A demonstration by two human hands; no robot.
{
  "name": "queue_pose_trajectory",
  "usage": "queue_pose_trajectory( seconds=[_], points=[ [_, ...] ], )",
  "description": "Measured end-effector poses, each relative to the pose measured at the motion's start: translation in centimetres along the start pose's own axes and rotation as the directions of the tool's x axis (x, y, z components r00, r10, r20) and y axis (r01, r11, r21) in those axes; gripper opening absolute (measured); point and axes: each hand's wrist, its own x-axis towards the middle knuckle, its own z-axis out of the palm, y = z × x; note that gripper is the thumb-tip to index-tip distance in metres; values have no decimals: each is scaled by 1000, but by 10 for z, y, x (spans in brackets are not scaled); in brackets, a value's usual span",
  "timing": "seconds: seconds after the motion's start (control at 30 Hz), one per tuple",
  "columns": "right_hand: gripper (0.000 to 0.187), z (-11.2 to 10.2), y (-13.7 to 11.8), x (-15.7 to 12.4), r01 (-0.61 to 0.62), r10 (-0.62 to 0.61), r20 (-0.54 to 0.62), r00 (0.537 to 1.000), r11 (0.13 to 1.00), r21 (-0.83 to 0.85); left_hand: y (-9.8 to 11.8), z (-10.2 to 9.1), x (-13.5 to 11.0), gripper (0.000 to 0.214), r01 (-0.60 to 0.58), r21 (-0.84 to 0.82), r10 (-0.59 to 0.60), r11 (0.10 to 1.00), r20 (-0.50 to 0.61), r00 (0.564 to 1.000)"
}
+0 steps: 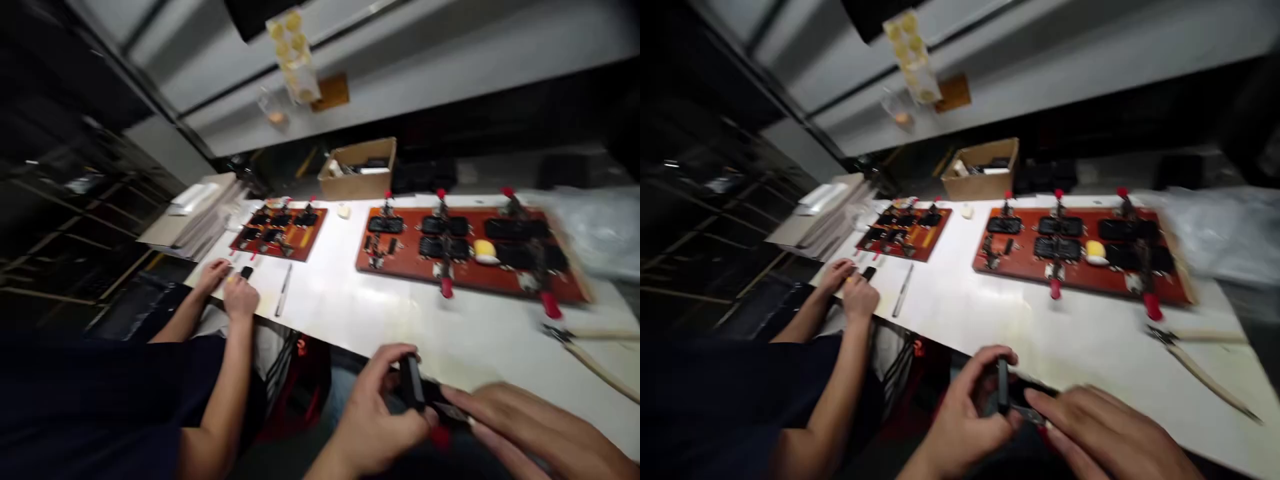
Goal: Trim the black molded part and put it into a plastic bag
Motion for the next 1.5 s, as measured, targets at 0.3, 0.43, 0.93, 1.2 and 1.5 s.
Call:
queue_pose_trajectory(
  seconds=[0.3,0.43,0.93,1.2,1.5],
  points=[
    [52,-21,-3,-40,-103,118,292,949,992,-68,12,9,7,65,6,77,-11,997,66,998],
    [50,-24,-4,-41,-128,137,308,942,991,-48,9,9,9,64,-32,143,18,989,98,995],
    [49,-23,1,-39,-169,173,326,929,985,-42,10,4,7,60,-36,266,-4,963,149,989],
    [30,-30,26,-35,-491,502,116,857,864,-114,12,11,1,67,-11,234,-50,972,252,967],
    [41,-7,8,-25,-663,606,279,745,720,207,10,14,3,59,-38,261,-31,965,255,966]
  ],
)
